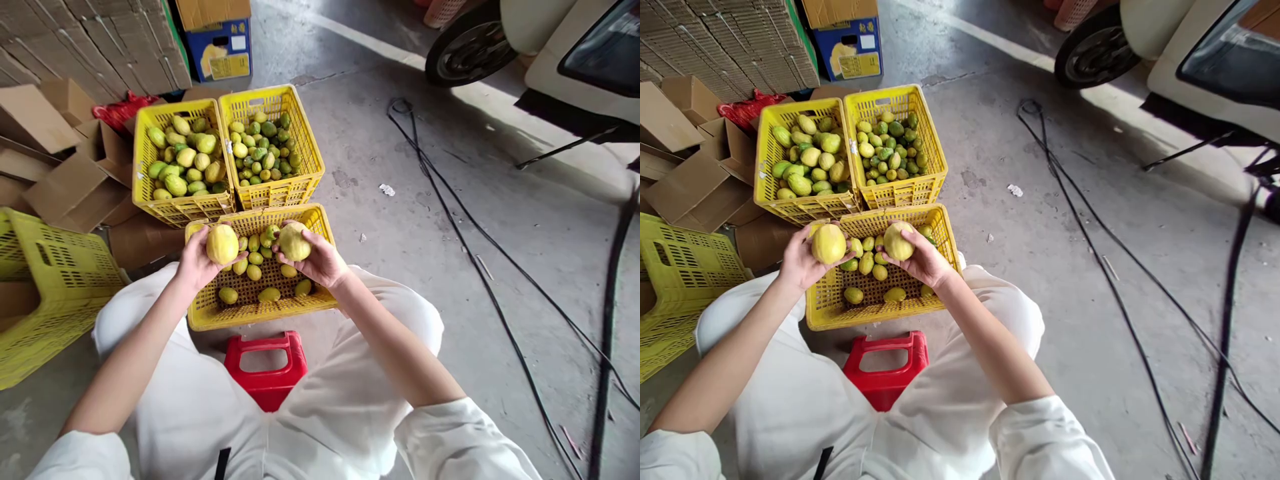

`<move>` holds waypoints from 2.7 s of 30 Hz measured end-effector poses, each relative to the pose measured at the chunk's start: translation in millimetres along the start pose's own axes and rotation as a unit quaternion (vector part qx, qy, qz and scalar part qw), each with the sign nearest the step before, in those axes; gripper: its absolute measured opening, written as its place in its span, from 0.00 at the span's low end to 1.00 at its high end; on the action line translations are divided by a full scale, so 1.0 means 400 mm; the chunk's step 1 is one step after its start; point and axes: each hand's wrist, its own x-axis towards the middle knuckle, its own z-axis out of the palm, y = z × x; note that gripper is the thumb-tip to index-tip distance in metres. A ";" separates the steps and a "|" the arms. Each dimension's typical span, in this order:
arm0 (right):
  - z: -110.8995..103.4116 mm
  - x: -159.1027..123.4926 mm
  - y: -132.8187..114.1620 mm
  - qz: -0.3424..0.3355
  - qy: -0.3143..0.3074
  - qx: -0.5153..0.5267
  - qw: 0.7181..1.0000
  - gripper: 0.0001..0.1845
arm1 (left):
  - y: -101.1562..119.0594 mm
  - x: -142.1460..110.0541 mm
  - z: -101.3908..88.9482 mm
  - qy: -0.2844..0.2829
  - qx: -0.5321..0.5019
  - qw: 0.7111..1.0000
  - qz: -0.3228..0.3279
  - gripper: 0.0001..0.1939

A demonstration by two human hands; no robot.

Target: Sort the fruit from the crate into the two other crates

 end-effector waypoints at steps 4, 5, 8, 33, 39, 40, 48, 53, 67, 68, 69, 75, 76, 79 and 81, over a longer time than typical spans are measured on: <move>0.012 -0.005 -0.023 -0.037 -0.006 -0.001 0.999 0.22 | 0.017 -0.012 0.009 -0.015 -0.030 0.999 0.005 0.19; 0.011 -0.004 -0.023 -0.041 0.001 -0.003 0.999 0.21 | 0.015 -0.010 0.007 -0.015 -0.024 1.000 0.006 0.20; -0.001 0.007 -0.005 -0.016 0.034 0.000 0.999 0.17 | -0.001 0.001 -0.008 -0.009 0.014 1.000 0.006 0.20; -0.011 0.017 0.005 0.019 0.052 0.031 0.998 0.12 | -0.070 0.016 -0.010 0.078 -0.002 0.996 -0.045 0.17; 0.000 0.003 -0.038 -0.042 0.040 0.039 0.998 0.17 | -0.055 0.003 0.014 0.053 -0.035 0.996 -0.059 0.16; 0.004 0.000 -0.043 -0.052 0.031 0.032 0.998 0.17 | -0.053 0.005 0.013 0.052 -0.027 0.997 -0.054 0.16; -0.002 0.005 -0.037 -0.036 0.074 0.028 0.996 0.13 | -0.058 0.015 0.000 0.060 -0.032 0.997 -0.027 0.18; -0.010 0.007 -0.038 -0.002 0.071 0.046 0.996 0.11 | -0.052 0.006 0.004 0.069 -0.029 0.997 -0.030 0.15; -0.016 0.011 -0.019 -0.057 -0.002 -0.019 0.998 0.18 | -0.047 0.015 -0.017 0.023 -0.005 1.000 0.009 0.18; -0.018 0.014 -0.015 -0.054 0.004 -0.023 0.998 0.18 | -0.049 0.018 -0.019 0.017 0.002 1.000 0.005 0.19; -0.019 0.016 -0.013 -0.051 0.011 -0.026 0.998 0.18 | -0.049 0.019 -0.019 0.011 0.003 1.000 0.003 0.20; -0.002 0.008 -0.034 -0.063 0.028 0.019 0.997 0.17 | -0.020 0.008 0.000 0.023 -0.056 0.998 0.022 0.18; 0.003 0.006 -0.040 -0.067 0.022 0.024 0.997 0.18 | -0.013 0.005 0.002 0.023 -0.067 0.997 0.028 0.18; 0.011 0.003 -0.046 -0.080 0.013 0.028 0.996 0.18 | 0.002 0.002 0.002 0.016 -0.083 0.995 0.050 0.15; 0.009 0.006 -0.040 -0.081 0.015 0.030 0.996 0.15 | 0.007 0.004 -0.001 0.016 -0.077 0.996 0.053 0.15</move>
